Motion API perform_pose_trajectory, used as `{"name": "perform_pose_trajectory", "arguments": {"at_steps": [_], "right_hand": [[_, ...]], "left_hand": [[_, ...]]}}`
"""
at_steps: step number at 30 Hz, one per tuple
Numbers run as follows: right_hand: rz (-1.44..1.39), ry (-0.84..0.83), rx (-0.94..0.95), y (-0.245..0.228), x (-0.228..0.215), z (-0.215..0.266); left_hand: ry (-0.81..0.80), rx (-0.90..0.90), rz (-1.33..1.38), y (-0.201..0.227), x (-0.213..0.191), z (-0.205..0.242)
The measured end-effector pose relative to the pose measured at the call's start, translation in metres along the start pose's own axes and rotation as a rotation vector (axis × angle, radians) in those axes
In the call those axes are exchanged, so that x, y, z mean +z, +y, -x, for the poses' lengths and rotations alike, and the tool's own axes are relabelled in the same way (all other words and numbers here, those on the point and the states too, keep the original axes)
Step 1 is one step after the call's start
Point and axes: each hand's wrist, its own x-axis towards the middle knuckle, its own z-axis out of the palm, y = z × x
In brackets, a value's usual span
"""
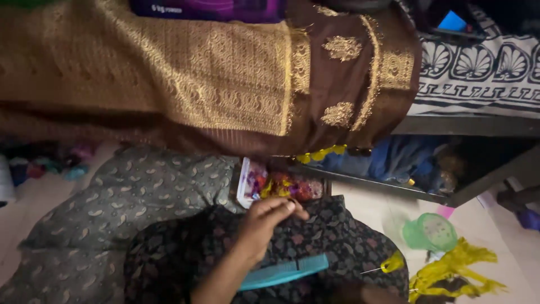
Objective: The recorder is sewing small yellow floral tassels or pom-poms onto the edge of a brown and gold sari fabric.
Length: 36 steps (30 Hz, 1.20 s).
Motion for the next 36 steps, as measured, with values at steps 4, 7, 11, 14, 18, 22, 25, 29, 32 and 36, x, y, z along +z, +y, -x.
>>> {"name": "perform_pose_trajectory", "arguments": {"at_steps": [4, 7, 11, 14, 18, 22, 25, 29, 32, 36], "right_hand": [[-0.227, 0.106, 0.008, -0.056, -0.016, -0.075], [-0.583, 0.093, 0.027, -0.044, 0.007, -0.114], [-0.945, -0.057, 0.17, -0.058, 0.014, -0.137], [-1.339, -0.073, 0.337, -0.103, 0.006, -0.149], [-1.929, -0.221, -0.16, -0.024, 0.007, -0.178], [-1.004, 0.41, -0.055, -0.07, -0.05, -0.196], [-0.285, 0.763, -0.011, -0.065, -0.065, -0.214], [0.567, 0.642, 0.002, 0.012, -0.054, -0.241], [0.361, 0.563, 0.067, -0.03, -0.051, -0.232], [0.188, 0.535, -0.144, -0.071, -0.05, -0.229]], "left_hand": [[-0.148, -0.153, 0.267, 0.006, 0.022, 0.004], [-0.194, -0.217, 0.441, 0.012, 0.023, 0.002], [-0.17, -0.22, 0.586, 0.01, 0.004, -0.004], [-0.157, -0.293, 0.707, -0.003, 0.001, -0.006], [-0.301, -0.246, 0.741, -0.009, 0.001, -0.01], [-0.114, -0.184, 0.393, -0.034, -0.02, -0.029], [0.073, -0.172, -0.222, -0.063, -0.043, -0.044], [0.169, 0.026, -0.719, -0.154, -0.097, -0.051], [0.139, 0.219, -0.847, -0.147, -0.102, -0.047], [0.064, 0.368, -0.735, -0.081, -0.071, -0.049]]}}
